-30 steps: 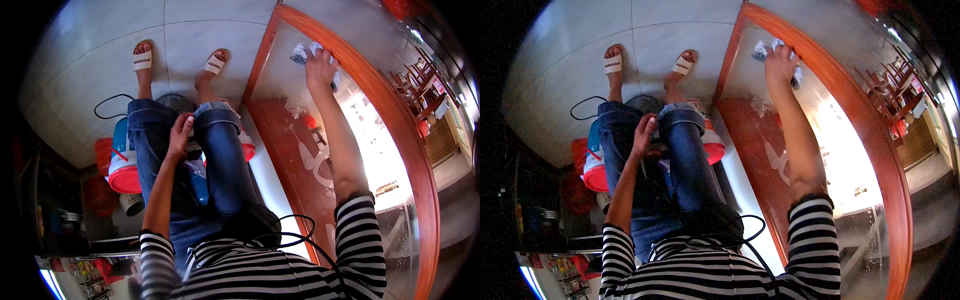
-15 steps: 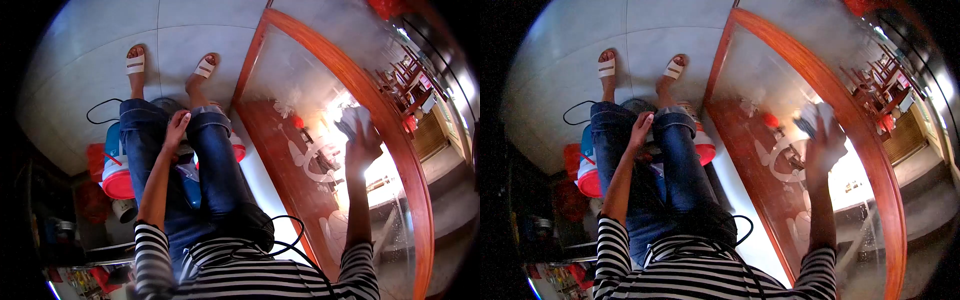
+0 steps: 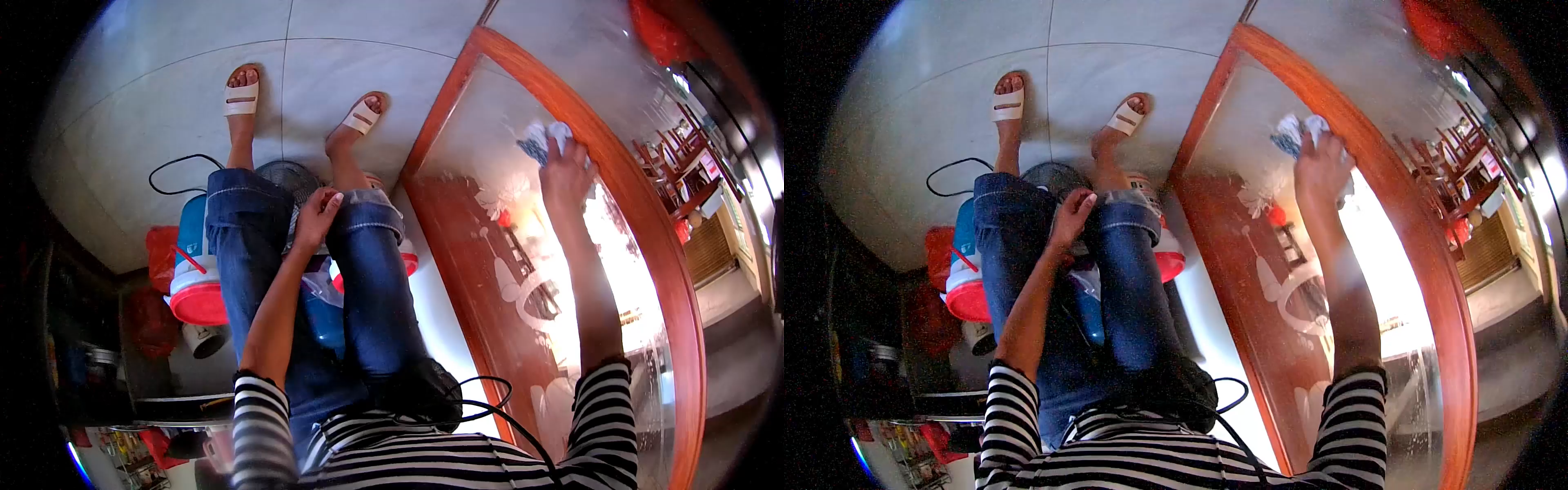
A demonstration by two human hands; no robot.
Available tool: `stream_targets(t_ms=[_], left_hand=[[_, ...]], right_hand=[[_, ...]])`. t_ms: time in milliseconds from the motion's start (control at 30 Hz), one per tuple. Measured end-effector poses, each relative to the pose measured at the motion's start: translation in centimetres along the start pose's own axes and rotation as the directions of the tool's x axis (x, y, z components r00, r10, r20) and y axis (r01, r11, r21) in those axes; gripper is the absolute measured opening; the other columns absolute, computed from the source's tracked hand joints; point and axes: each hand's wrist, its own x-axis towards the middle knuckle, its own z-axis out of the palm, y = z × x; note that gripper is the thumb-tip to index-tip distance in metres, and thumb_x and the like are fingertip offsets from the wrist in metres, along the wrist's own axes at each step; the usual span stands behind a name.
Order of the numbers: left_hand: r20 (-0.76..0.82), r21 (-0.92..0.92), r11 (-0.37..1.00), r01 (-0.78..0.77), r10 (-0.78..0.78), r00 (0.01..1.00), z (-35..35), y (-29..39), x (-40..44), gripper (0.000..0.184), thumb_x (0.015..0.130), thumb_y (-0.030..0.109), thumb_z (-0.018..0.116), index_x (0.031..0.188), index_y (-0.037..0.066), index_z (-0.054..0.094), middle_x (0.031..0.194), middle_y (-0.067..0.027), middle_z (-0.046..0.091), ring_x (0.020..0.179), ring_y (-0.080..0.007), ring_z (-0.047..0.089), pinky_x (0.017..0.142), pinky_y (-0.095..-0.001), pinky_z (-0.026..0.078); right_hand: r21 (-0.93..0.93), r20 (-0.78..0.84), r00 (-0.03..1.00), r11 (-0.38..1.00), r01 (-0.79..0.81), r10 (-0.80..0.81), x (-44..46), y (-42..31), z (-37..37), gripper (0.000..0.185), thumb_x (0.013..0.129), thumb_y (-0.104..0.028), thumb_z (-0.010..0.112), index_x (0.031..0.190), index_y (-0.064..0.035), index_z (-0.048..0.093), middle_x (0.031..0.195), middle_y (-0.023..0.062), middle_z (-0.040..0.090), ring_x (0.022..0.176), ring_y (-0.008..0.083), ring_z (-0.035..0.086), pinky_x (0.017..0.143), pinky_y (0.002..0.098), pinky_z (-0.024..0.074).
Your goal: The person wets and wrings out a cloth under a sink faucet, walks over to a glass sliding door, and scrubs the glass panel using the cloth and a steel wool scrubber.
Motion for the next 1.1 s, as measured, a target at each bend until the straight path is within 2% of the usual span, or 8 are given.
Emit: stream_targets(t_ms=[167, 367, 567, 733, 867, 900, 1000, 1100], left_hand=[[-0.243, -0.088, 0.987, -0.136, 0.111, 0.964, 0.2, -0.8, 1.5, 0.027, 0.091, 0.026, 0.058, 0.098, 0.0, 0.057, 0.082, -0.0048, 0.059, 0.075, -0.0116, 0.054, 0.069, -0.0251, 0.045], [-0.2, -0.124, 0.991, -0.056, 0.031, 0.979, 1.1, 0.2, 1.9, 0.024, 0.091, 0.021, 0.059, 0.1, 0.0, 0.055, 0.081, -0.0048, 0.059, 0.074, -0.0095, 0.054, 0.068, -0.0244, 0.044], [-0.171, -0.089, 0.995, -0.048, 0.032, 0.985, 0.8, 1.4, 2.1, 0.021, 0.091, 0.019, 0.058, 0.1, 0.0, 0.055, 0.081, -0.0048, 0.059, 0.075, -0.0101, 0.055, 0.069, -0.0245, 0.045], [-0.143, -0.018, 0.999, -0.028, 0.025, 0.989, 1.1, 2.2, 2.4, 0.02, 0.092, 0.018, 0.057, 0.1, 0.0, 0.055, 0.082, -0.005, 0.06, 0.077, -0.0104, 0.055, 0.07, -0.0245, 0.044], [-0.131, -0.058, 0.998, -0.026, 0.019, 0.991, 1.2, 1.4, 2.5, 0.02, 0.092, 0.019, 0.056, 0.101, 0.001, 0.055, 0.083, -0.0051, 0.059, 0.079, -0.0111, 0.055, 0.072, -0.0245, 0.044], [-0.129, -0.073, 0.997, -0.028, 0.019, 0.992, 1.2, 1.0, 2.5, 0.02, 0.092, 0.019, 0.056, 0.101, 0.001, 0.055, 0.084, -0.0051, 0.059, 0.079, -0.0112, 0.055, 0.072, -0.0245, 0.044], [-0.116, -0.088, 0.996, 0.012, -0.022, 0.993, 1.2, 1.4, 2.4, 0.021, 0.092, 0.019, 0.056, 0.102, 0.001, 0.055, 0.085, -0.0049, 0.059, 0.079, -0.0112, 0.055, 0.072, -0.0246, 0.044], [-0.081, -0.07, 0.997, 0.034, -0.04, 0.996, 1.1, 0.8, 2.6, 0.02, 0.092, 0.018, 0.055, 0.103, 0.001, 0.055, 0.086, -0.0049, 0.059, 0.08, -0.0109, 0.055, 0.072, -0.0249, 0.045]], right_hand=[[0.024, 0.121, 0.989, 0.996, 0.081, -0.083, 8.1, -5.4, 6.2, 0.036, 0.072, -0.016, 0.062, 0.107, -0.0143, 0.062, 0.106, 0.0068, 0.058, 0.107, 0.0237, 0.047, 0.082, 0.0467, 0.0364], [-0.133, 0.125, 0.987, 0.984, 0.118, -0.101, 13.9, -11.8, 12.4, 0.028, 0.084, -0.018, 0.048, 0.107, -0.0118, 0.063, 0.111, 0.0053, 0.06, 0.108, 0.0239, 0.045, 0.084, 0.0504, 0.0336], [0.117, 0.349, 0.917, 0.98, 0.161, -0.192, 7.2, -18.9, 18.0, 0.033, 0.085, -0.017, 0.047, 0.115, -0.0158, 0.06, 0.119, 0.0042, 0.056, 0.119, 0.0239, 0.039, 0.087, 0.0483, 0.0339], [0.178, 0.635, 0.665, 0.912, 0.37, -0.393, 1.4, -21.0, 20.4, 0.033, 0.087, -0.02, 0.047, 0.115, -0.0178, 0.063, 0.118, 0.0027, 0.055, 0.119, 0.0218, 0.039, 0.089, 0.0479, 0.0334], [-0.046, 0.491, 0.835, 0.95, 0.309, -0.248, 9.6, -17.5, 18.3, 0.032, 0.085, -0.023, 0.052, 0.114, -0.015, 0.063, 0.119, 0.0025, 0.054, 0.118, 0.0249, 0.04, 0.087, 0.0502, 0.0337], [-0.114, 0.37, 0.921, 0.977, 0.178, -0.125, 12.7, -17.0, 22.0, 0.032, 0.084, -0.024, 0.052, 0.113, -0.0135, 0.063, 0.117, 0.0027, 0.055, 0.116, 0.0241, 0.042, 0.086, 0.0493, 0.0349], [-0.384, -0.044, 0.981, 0.91, 0.159, -0.19, 18.2, -14.4, 16.5, 0.025, 0.082, -0.022, 0.054, 0.101, -0.0112, 0.066, 0.104, 0.004, 0.058, 0.101, 0.0251, 0.047, 0.078, 0.0461, 0.0361], [-0.33, 0.003, 0.992, 0.936, 0.122, -0.129, 17.2, -16.5, 18.5, 0.022, 0.081, -0.019, 0.053, 0.096, -0.0114, 0.066, 0.097, 0.0046, 0.06, 0.103, 0.0244, 0.048, 0.069, 0.0426, 0.0397]])
